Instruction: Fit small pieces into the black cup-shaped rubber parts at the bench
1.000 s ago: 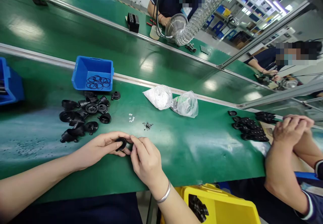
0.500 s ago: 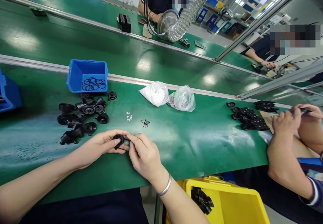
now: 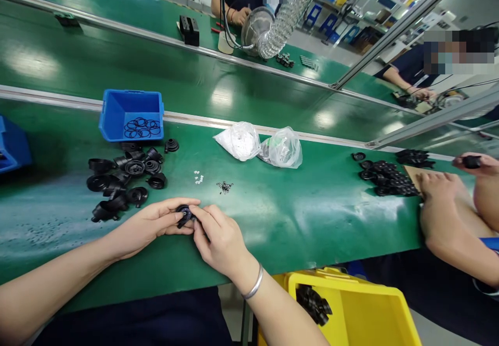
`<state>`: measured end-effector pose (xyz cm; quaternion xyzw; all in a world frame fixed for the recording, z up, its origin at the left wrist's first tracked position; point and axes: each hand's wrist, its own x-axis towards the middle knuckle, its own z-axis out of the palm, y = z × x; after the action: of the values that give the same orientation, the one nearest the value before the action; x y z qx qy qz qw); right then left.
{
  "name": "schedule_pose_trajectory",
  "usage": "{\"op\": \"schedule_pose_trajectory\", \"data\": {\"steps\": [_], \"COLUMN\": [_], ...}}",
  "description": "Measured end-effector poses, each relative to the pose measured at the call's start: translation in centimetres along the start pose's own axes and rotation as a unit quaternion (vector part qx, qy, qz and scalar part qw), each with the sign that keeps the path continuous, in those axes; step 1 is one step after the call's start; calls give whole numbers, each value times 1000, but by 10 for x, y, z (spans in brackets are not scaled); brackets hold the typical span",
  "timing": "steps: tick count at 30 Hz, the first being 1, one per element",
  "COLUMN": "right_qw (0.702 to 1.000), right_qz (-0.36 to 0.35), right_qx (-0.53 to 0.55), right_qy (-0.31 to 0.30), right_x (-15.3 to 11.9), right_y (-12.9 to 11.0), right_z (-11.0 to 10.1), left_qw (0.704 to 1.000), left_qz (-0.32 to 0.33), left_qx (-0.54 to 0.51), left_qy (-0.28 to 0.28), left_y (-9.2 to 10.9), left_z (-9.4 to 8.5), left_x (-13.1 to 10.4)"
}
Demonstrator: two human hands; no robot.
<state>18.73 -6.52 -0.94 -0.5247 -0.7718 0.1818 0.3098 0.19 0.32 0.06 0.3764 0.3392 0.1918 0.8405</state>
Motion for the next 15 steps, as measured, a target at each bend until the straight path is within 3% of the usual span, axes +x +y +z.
{"op": "schedule_pose_trajectory", "data": {"steps": [7,12,15], "right_qw": [1000,1000,1000], "right_qz": [-5,-10,-1], "right_qx": [19,18,15], "right_qy": [-10,-23,-20], "right_x": [0,1,1], "right_y": [0,-1,-1], "right_z": [0,2,3], "left_qw": [999,999,998], "left_qz": [13,22,41], "left_qx": [38,41,40], "left_qy": [-5,22,4], "left_y": [-1,-7,-9], "left_z": [1,1,0], "left_x": [1,3,3]}}
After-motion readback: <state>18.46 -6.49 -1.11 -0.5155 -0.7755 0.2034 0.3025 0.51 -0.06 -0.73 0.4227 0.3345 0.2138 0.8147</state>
